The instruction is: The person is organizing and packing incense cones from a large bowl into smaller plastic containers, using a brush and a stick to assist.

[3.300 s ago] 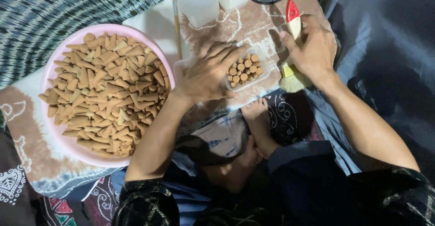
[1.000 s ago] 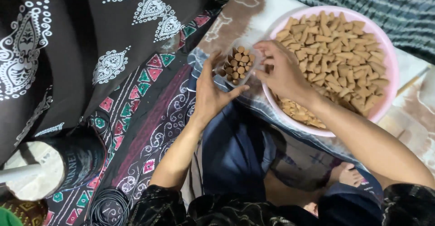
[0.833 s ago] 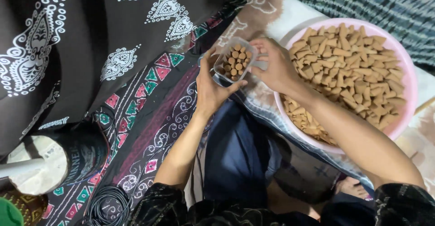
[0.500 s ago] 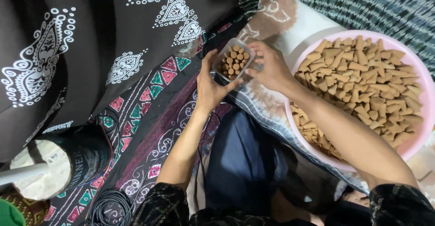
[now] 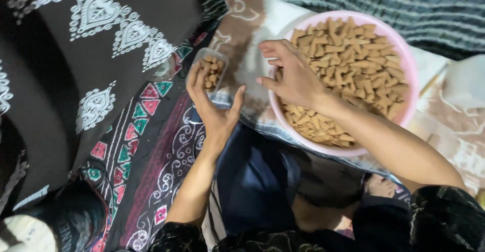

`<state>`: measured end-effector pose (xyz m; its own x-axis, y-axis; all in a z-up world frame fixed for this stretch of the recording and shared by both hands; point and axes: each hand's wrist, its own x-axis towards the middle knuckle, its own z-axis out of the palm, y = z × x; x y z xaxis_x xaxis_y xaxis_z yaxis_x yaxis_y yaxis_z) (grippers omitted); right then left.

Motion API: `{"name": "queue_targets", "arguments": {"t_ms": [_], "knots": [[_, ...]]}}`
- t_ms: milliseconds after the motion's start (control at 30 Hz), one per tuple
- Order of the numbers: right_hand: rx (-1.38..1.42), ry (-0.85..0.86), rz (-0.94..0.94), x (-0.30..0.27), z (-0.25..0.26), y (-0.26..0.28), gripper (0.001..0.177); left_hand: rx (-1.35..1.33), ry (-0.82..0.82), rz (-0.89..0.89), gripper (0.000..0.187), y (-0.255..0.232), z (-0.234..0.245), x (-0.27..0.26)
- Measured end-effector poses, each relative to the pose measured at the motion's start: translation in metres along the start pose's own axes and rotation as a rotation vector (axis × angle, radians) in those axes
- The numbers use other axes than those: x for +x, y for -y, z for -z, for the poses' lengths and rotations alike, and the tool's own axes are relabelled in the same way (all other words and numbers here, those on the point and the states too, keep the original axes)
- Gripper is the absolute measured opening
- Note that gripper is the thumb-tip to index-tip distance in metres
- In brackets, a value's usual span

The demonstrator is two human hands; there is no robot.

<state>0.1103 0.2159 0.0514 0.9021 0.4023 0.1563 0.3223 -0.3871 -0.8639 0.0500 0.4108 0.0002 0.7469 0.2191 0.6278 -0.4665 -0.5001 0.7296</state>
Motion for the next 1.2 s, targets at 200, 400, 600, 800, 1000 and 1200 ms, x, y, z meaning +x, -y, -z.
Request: {"name": "queue_targets", "arguments": {"t_ms": [200,400,600,800,1000,1200], "knots": [[-0.086,-0.189,-0.041,-0.077,0.067,-0.008,0.063,-0.162,0.142,-0.067,0.018,-0.042,-0.074,-0.011],[-0.269,-0.386,-0.117,-0.167,0.138,-0.042,0.056,-0.381,0.462,-0.098,0.01,-0.109,-0.16,-0.026],[-0.507,-0.691,-0.208,-0.248,0.199,-0.083,0.042,-0.556,0.682,-0.224,0.016,-0.165,-0.261,-0.05],[-0.655,-1.018,-0.215,-0.295,0.238,-0.122,0.03,-0.555,0.944,-0.182,0.031,-0.199,-0.355,-0.062],[-0.762,-1.203,-0.362,-0.3,0.254,-0.131,0.064,-0.521,0.95,-0.169,0.054,-0.233,-0.426,-0.07],[-0.629,-1.316,-0.458,-0.292,0.256,-0.155,0.077,-0.516,1.075,-0.015,0.06,-0.231,-0.466,-0.086]]}}
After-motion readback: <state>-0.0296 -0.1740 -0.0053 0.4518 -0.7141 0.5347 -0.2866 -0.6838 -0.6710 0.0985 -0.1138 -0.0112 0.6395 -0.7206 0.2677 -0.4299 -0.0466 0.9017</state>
